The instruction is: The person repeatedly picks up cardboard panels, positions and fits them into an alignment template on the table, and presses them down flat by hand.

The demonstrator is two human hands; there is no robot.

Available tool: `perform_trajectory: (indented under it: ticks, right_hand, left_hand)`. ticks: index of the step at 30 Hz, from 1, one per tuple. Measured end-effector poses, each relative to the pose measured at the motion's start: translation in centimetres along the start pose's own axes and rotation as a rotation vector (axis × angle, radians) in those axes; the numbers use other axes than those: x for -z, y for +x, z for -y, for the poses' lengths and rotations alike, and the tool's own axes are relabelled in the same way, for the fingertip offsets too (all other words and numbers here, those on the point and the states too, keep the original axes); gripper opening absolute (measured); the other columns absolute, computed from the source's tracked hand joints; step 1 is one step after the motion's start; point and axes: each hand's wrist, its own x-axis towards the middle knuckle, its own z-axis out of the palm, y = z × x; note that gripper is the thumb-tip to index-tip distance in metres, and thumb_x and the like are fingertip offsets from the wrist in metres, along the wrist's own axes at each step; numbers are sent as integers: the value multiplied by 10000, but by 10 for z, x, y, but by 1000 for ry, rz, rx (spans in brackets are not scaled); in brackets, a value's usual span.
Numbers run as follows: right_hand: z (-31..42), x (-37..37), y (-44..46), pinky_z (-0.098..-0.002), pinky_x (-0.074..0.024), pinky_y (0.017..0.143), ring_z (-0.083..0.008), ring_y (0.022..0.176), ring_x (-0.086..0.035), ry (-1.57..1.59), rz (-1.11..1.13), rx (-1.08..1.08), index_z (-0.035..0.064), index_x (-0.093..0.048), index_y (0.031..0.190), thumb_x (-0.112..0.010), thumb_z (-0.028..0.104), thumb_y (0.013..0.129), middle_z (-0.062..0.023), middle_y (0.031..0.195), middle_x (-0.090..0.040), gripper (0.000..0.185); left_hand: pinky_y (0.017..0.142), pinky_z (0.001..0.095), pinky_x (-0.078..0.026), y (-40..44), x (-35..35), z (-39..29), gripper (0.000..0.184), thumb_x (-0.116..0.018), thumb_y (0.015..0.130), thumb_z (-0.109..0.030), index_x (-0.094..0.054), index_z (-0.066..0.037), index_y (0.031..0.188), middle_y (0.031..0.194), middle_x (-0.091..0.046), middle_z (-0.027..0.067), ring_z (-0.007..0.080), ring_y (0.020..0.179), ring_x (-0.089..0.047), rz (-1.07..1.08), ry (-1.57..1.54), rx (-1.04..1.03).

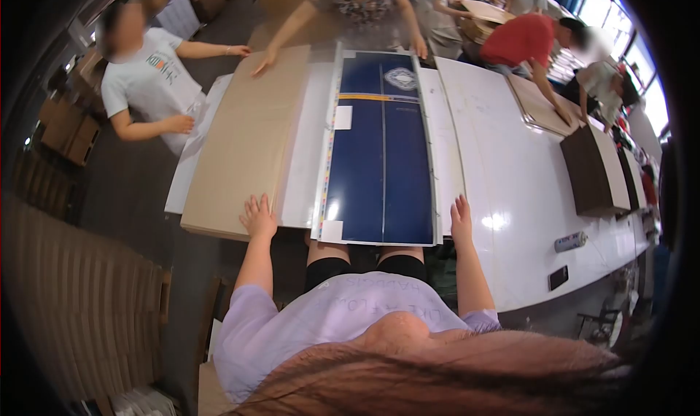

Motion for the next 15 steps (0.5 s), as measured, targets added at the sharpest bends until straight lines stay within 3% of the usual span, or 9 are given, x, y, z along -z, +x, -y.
perform_trajectory:
  ticks: [1,2,3,5,7,10,11,12,15]
  right_hand:
    - [8,-6,11,-386,-278,1103,-278,1380,-293,54,26,50,33,-242,1453,-444,224,991,-171,1479,-316,540]
    - [80,-18,3,-423,-210,1125,-269,1403,-243,123,41,-67,112,-204,1479,-356,443,993,-155,1504,-277,608]
    - [98,-30,14,-443,-196,1129,-285,1425,-178,362,61,-13,98,-145,1494,-347,480,979,-163,1517,-243,673]
    - [172,-59,19,-530,-122,1124,-266,1447,-68,910,199,-36,181,-135,1503,-308,616,936,-139,1544,-179,735]
    - [253,-89,5,-507,-141,1123,-253,1402,-220,1087,384,62,218,-144,1499,-190,631,940,-83,1534,-223,696]
    - [369,-125,-61,-439,-313,1056,-246,1381,-262,1211,705,421,160,-117,1503,-249,666,916,-144,1508,-258,786]
    - [394,-133,-86,-423,-280,1060,-252,1400,-230,1189,854,500,161,-56,1510,-175,692,907,-144,1522,-229,813]
    - [415,-135,-105,-427,-174,1091,-202,1438,-132,1240,1137,500,200,-43,1516,-188,652,930,-65,1551,-194,754]
    - [452,-142,-146,-446,-121,1114,-219,1440,-112,1275,1488,199,223,19,1512,-156,709,902,-86,1564,-122,800]
  left_hand:
    - [1114,592,-120,0,-2,0,650,-549,903,-330,-238,-263,1470,1559,-141,81,307,1432,-129,-2,0,3]
    - [1112,594,-121,0,-3,0,652,-550,903,-335,-236,-266,1470,1559,-142,78,304,1432,-129,-3,2,6]
    - [1111,597,-122,1,-4,2,653,-551,904,-340,-234,-268,1471,1558,-144,75,300,1433,-129,-5,7,4]
    - [1104,606,-132,6,-7,6,683,-571,889,-358,-232,-256,1473,1552,-153,104,326,1430,-127,-1,-8,-6]
    - [1096,609,-144,9,-17,10,711,-588,876,-368,-231,-224,1473,1544,-161,143,361,1423,-127,-67,-75,-7]
    - [1097,588,-168,-19,-19,-16,756,-595,865,-395,-218,-151,1473,1530,-188,172,388,1415,-133,-258,-165,-204]
    - [1099,580,-171,-21,-36,-19,759,-580,871,-420,-212,-138,1472,1530,-196,167,380,1416,-136,-330,-220,-300]
    - [1102,573,-173,-24,-52,-22,765,-566,877,-444,-207,-125,1472,1529,-203,162,373,1418,-138,-398,-266,-400]
    - [1102,557,-185,-39,-70,-22,760,-575,873,-417,-211,-115,1468,1517,-214,178,380,1408,-156,-484,-337,-519]
